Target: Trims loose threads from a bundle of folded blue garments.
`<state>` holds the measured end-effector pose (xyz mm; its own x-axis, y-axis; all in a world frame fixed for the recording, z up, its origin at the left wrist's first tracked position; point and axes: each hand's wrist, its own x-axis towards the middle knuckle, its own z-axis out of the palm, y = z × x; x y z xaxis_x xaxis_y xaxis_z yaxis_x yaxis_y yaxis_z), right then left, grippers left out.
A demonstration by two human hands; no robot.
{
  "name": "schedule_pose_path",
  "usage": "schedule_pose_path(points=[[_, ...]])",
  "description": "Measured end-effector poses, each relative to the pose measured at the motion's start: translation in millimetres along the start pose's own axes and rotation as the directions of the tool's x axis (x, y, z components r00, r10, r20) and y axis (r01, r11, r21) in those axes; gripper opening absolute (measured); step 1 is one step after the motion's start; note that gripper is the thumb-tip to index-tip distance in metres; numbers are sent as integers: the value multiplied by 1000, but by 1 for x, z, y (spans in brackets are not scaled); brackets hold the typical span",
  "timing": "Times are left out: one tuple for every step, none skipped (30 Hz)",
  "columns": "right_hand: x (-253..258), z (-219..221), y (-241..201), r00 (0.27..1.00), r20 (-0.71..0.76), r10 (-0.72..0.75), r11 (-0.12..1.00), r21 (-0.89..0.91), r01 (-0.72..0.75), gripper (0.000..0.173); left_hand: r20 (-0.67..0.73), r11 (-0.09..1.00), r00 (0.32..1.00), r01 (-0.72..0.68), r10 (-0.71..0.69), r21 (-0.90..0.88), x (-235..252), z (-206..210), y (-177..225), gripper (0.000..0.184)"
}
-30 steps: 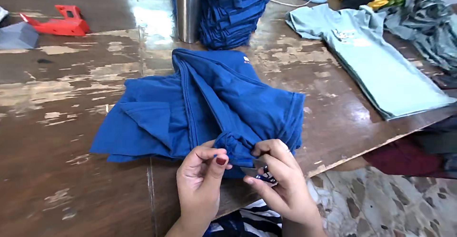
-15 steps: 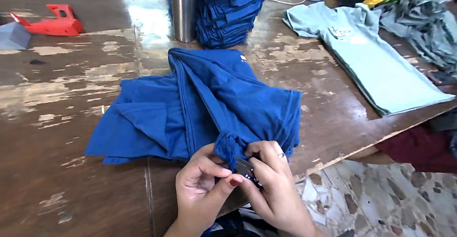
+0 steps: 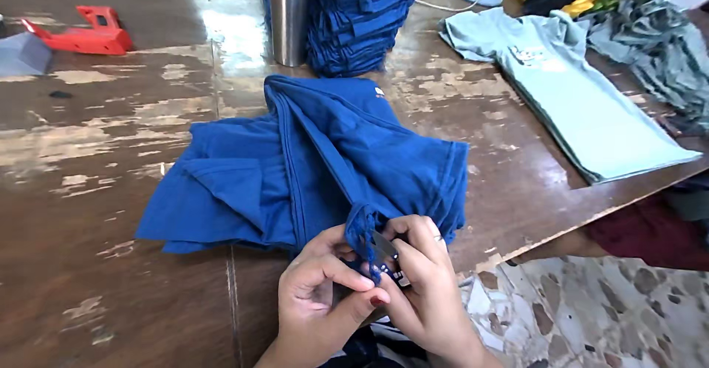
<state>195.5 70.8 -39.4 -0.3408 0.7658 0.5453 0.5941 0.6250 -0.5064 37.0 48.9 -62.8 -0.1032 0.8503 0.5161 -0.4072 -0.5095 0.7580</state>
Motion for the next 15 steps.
schedule_pose_path(points=[[1,0,0,1000,-1,-5,1000,3,5,44,6,1000,1000,-5,5,13,0,0,0,13],[3,1,-1,1000,-2,-8,1000,3,8,45,10,1000,1000,-9,9,22,0,1,-1,13],[4,2,0,1000,-5,-12,1000,0,12,45,10,1000,1000,-12,12,27,0,0,-1,13],[4,3,0,1000,-9,-13,1000,-2,13,45,6,1000,1000,-13,13,27,0,0,-1,12],[5,3,0,1000,-13,-14,1000,-3,13,45,2,1000,1000,-12,12,25,0,0,-1,12],[5,2,1,1000,-15,-15,1000,-4,15,45,-1,1000,1000,-10,10,29,0,-1,-1,12],[5,2,2,1000,-17,-18,1000,-2,18,45,-3,999,1000,-9,9,38,1,-1,0,12],[5,1,3,1000,-21,-23,1000,3,23,45,-5,999,1000,-9,9,48,0,0,1,11],[5,0,3,999,-23,-28,1000,3,29,46,-12,999,1000,-7,8,52,0,0,1,11],[5,-1,4,999,-26,-32,999,9,32,46,-26,999,1000,-4,5,55,0,1,1,10],[5,-3,5,999,-32,-34,999,24,34,46,-53,998,999,4,-1,56,0,2,1,8],[5,-6,5,998,-48,-32,998,46,34,46,-90,998,996,15,-10,54,0,3,0,6],[6,-8,6,997,-70,-26,997,66,31,45,-126,998,992,27,-20,51,1,4,0,5],[6,-10,7,995,-94,-20,997,77,27,44,-155,998,988,33,-26,44,1,4,-1,4],[7,-11,9,994,-112,-14,997,77,23,42,-177,999,984,35,-27,42,2,5,-1,7]])
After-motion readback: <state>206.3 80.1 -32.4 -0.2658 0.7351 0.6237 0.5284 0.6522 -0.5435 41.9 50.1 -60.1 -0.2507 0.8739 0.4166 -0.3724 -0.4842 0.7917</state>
